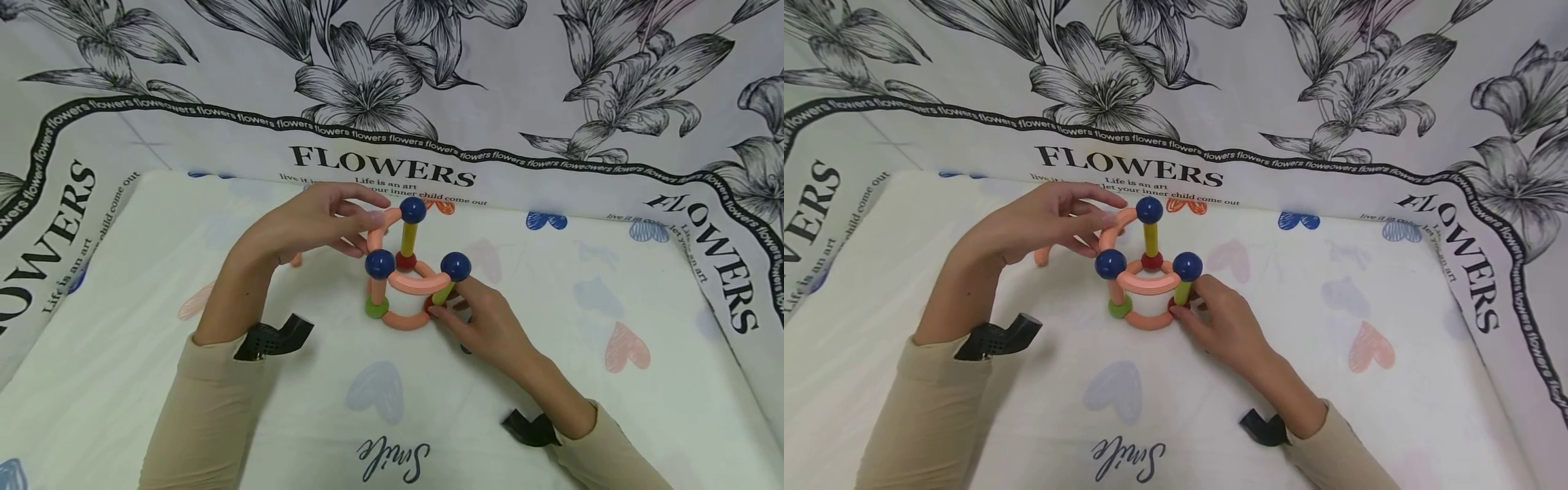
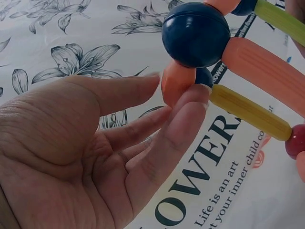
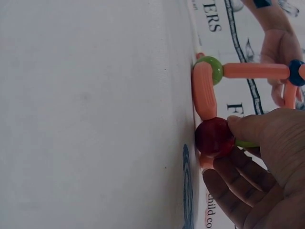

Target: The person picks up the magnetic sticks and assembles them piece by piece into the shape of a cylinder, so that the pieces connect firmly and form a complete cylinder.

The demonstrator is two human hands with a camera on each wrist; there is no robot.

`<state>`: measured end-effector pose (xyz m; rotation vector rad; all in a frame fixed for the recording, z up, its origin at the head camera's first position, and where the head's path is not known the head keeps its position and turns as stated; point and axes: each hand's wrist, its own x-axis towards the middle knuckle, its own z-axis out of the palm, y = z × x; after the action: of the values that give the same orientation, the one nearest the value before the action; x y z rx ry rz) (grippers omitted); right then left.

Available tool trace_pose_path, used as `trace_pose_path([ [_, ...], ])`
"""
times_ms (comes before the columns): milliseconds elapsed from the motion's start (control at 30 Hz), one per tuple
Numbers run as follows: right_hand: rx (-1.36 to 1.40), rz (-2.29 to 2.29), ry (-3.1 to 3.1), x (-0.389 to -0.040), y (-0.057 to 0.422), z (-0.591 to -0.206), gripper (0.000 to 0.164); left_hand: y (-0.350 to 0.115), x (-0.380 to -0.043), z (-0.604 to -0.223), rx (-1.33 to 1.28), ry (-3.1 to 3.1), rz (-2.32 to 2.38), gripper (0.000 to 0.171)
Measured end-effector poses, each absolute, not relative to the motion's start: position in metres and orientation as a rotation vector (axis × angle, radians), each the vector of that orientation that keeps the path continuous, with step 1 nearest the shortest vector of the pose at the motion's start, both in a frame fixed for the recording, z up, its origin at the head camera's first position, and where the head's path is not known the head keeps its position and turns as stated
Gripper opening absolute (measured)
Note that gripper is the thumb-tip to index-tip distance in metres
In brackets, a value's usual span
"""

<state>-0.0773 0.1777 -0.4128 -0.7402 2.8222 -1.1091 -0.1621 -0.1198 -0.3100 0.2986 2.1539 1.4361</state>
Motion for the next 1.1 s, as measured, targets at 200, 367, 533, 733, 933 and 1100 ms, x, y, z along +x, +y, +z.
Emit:
trace_pose_path([
  [200,-0.75,-1.121,2.818,-0.078,0.178,-0.413,0.041,-0.118,-0.167,-0.32,0.285,2.189,1.397,0.039],
  [367,-0.75,-1.119,2.822,-0.077,0.178,-0.413,0.041,-0.112,-0.174,-0.345,0.401,2.246,1.281,0.04],
  [533,-0.758,-1.127,2.823,-0.077,0.178,-0.413,0.042,-0.097,-0.177,-0.368,0.621,2.293,1.112,0.046],
  [733,-0.782,-1.134,2.836,-0.077,0.179,-0.412,0.044,-0.082,-0.178,-0.384,0.689,2.331,1.105,0.034],
  [933,-0.797,-1.115,2.869,-0.077,0.18,-0.412,0.041,-0.076,-0.176,-0.395,0.689,2.387,1.151,0.035],
  [1100,-0.788,-1.098,2.887,-0.076,0.181,-0.411,0.036,-0.072,-0.175,-0.399,0.709,2.389,1.181,0.032],
])
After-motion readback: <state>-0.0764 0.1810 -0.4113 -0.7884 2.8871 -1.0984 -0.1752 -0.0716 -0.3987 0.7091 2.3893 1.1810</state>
